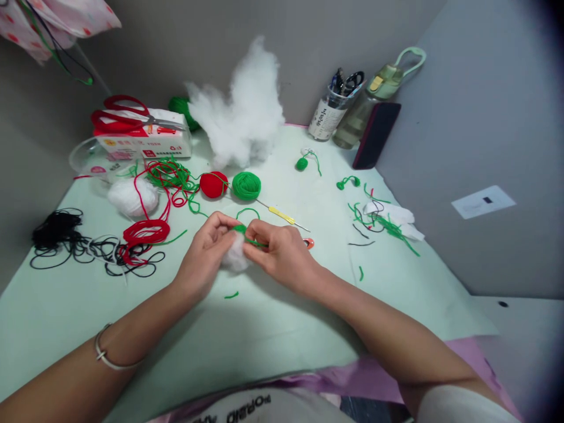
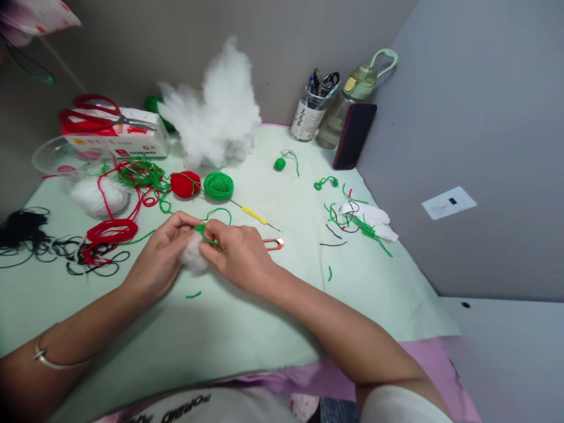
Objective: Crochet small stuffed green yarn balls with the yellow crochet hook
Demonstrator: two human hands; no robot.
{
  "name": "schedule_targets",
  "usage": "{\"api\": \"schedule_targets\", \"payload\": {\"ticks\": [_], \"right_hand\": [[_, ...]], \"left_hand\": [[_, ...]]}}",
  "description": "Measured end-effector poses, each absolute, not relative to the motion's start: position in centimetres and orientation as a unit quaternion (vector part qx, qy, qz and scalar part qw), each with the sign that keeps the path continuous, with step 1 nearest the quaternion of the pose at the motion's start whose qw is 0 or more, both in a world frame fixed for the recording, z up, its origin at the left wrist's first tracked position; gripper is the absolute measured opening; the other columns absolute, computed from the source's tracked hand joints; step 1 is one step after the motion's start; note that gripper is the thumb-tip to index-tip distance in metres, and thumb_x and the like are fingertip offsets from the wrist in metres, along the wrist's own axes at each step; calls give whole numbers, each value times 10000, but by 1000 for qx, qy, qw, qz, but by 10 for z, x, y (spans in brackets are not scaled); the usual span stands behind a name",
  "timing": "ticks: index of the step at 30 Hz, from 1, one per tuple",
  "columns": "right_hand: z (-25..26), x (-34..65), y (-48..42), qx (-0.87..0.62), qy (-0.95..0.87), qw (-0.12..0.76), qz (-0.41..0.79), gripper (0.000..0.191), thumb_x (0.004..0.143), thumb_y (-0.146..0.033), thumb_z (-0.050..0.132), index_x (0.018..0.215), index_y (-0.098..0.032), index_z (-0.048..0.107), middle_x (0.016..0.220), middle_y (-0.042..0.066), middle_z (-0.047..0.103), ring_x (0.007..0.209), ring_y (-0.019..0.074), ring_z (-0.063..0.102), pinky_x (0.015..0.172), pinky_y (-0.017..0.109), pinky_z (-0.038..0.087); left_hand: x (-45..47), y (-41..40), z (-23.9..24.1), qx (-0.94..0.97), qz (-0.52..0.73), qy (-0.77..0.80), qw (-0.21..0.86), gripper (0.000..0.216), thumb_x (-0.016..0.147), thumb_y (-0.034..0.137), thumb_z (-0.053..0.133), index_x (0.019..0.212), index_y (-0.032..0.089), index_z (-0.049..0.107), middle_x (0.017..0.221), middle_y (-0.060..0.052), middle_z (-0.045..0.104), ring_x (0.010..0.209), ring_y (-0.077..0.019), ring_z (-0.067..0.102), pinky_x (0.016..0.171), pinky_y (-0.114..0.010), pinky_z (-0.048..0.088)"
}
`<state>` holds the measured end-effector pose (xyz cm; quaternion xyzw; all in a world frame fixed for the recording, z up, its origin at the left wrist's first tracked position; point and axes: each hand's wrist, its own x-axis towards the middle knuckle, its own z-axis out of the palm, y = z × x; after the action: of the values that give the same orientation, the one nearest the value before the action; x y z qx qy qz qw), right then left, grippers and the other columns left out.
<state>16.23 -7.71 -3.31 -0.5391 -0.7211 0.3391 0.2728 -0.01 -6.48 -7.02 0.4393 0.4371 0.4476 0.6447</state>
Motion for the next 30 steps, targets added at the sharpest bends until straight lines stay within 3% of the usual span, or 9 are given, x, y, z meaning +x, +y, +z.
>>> {"api": "schedule_targets", "payload": {"ticks": [7,12,16,19,21,24,27,30], "right_hand": [[-28,172,-71,-560,-699,273,350,220,870,-225,595,673,-202,499,531,-91,378,533,78,312,596,249,248],[-25,172,-73,-507,-713,238,422,169,940,-211,522,779,-194,573,621,-64,509,570,89,405,604,247,276],[-27,161,-84,-515,-724,243,389,180,943,-177,502,767,-197,537,618,-62,464,567,99,374,589,267,243],[-30,159,-85,-518,-725,254,377,179,951,-176,510,783,-203,565,593,-66,460,562,107,379,591,273,259],[-31,163,-81,-515,-738,269,344,161,947,-183,554,802,-202,621,653,-42,540,632,119,458,643,274,319],[-28,172,-72,-491,-751,340,280,158,923,-248,648,771,-203,654,882,30,665,889,174,565,812,312,406],[-24,177,-68,-428,-708,405,389,257,919,-302,650,701,-200,561,1038,58,686,1005,191,606,854,330,465],[-23,178,-68,-386,-640,390,538,201,930,-322,610,799,-212,503,989,33,662,763,131,620,679,278,485]], "left_hand": [[-4,-65,-67,486,432,392,650,281,864,342,756,1029,217,566,915,22,606,760,-111,587,651,-213,475],[-7,-58,-74,495,425,409,638,260,841,311,748,984,217,552,833,38,585,658,-121,604,578,-238,469],[-3,-58,-73,522,459,451,560,170,795,211,729,877,190,582,770,41,573,658,-98,543,583,-206,429],[1,-60,-71,483,455,458,592,191,796,225,707,904,202,551,688,71,553,550,-85,495,504,-197,378],[1,-60,-71,441,447,457,630,228,810,262,698,946,217,521,654,86,553,497,-89,499,472,-199,363],[1,-60,-72,413,444,449,656,249,837,307,700,973,226,508,683,75,607,523,-104,557,502,-207,400],[0,-60,-74,435,439,429,659,212,864,322,701,938,224,529,651,72,604,520,-100,537,509,-207,375],[-1,-61,-75,440,437,427,658,211,869,342,703,883,226,527,627,66,596,520,-109,526,510,-217,354]]}}
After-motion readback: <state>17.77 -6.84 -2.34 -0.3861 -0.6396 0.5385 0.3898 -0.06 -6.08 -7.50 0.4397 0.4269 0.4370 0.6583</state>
